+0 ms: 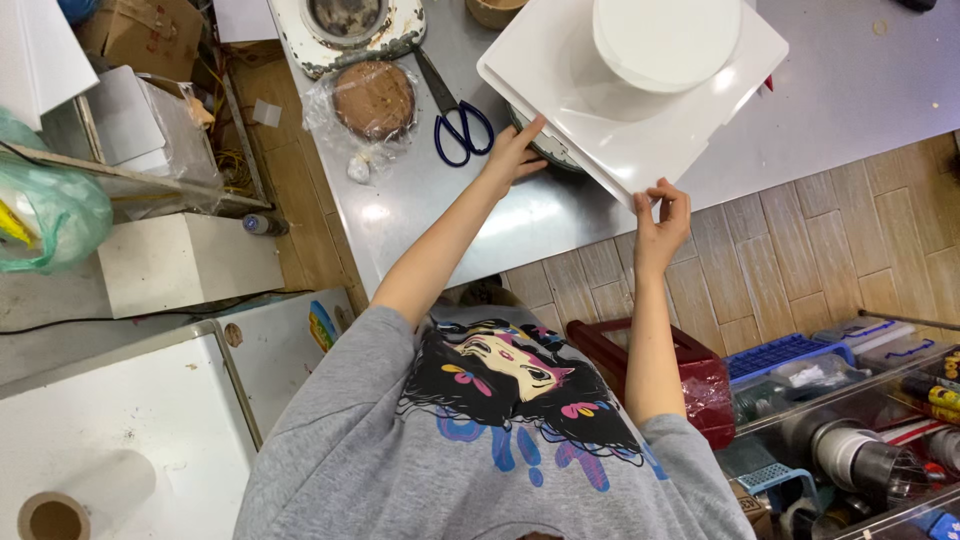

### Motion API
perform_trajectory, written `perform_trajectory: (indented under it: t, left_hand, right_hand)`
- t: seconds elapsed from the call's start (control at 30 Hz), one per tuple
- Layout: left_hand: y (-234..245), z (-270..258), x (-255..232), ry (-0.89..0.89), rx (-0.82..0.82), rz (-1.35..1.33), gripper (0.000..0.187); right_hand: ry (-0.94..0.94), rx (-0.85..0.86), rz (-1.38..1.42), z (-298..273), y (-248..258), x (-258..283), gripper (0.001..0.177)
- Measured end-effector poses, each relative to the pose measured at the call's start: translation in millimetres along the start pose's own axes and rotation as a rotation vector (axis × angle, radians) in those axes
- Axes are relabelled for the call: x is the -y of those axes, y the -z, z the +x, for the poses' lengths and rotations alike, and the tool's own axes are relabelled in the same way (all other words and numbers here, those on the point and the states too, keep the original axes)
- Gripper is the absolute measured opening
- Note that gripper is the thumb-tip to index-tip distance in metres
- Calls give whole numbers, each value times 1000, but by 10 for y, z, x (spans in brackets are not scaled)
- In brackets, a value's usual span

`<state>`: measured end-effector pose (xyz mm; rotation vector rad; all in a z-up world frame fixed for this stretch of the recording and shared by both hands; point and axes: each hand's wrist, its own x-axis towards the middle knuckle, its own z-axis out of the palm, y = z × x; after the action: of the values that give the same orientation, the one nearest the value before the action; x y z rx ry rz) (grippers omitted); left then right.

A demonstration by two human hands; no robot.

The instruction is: The person retrieves a roll of plastic wrap and a pair of scissors from a cluttered storage area. They cut a sheet of plastic wrap and place it on a white tray. They then place a white bowl on the plastic wrap and proceed to wrap the bowl and tray together using the plastic wrap and tape.

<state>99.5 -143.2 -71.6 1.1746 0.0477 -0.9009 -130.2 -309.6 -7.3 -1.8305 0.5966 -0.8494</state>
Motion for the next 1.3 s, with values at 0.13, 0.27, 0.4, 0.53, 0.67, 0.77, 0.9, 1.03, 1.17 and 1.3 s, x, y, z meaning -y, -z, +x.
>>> perform_trajectory:
  t: [0.13, 0.27, 0.4, 0.53, 0.67, 0.77, 0.9, 1.03, 1.17, 1.3]
  left_hand:
    - [15, 6, 100, -64, -4, 33, 59]
    - [166, -322, 478, -80, -16, -77, 58]
    - [408, -1086, 742, 47, -67, -79, 59]
    - [635, -1802, 580, 293, 56, 267, 56]
    - [664, -2315, 259, -36, -9, 656, 47]
    - [399, -2271, -8, -509, -185, 729, 82]
    - [-53, -1797, -210, -919, -268, 1036, 159]
    - [-163, -1528, -311, -969, -265, 1036, 171]
    - [-47, -1439, -471, -828, -210, 1043, 172]
    - [-2, -1383, -551, -1045, -163, 1080, 173]
  right_hand:
    - [8, 1, 36, 17, 8, -22, 15]
    - [-1, 41, 33, -149, 131, -61, 16]
    - [128, 51, -163, -451, 181, 15, 14]
    - [27, 33, -275, -703, 220, 234, 17]
    - [73, 126, -508, -718, 179, 499, 24]
    - [-135, 151, -161, -617, -166, 637, 48]
    - [-149, 121, 123, -617, -606, 654, 56]
    - [-7, 67, 11, -673, -679, 608, 52]
    - [5, 84, 28, -665, -614, 592, 49]
    - [25, 92, 21, -610, -582, 583, 47]
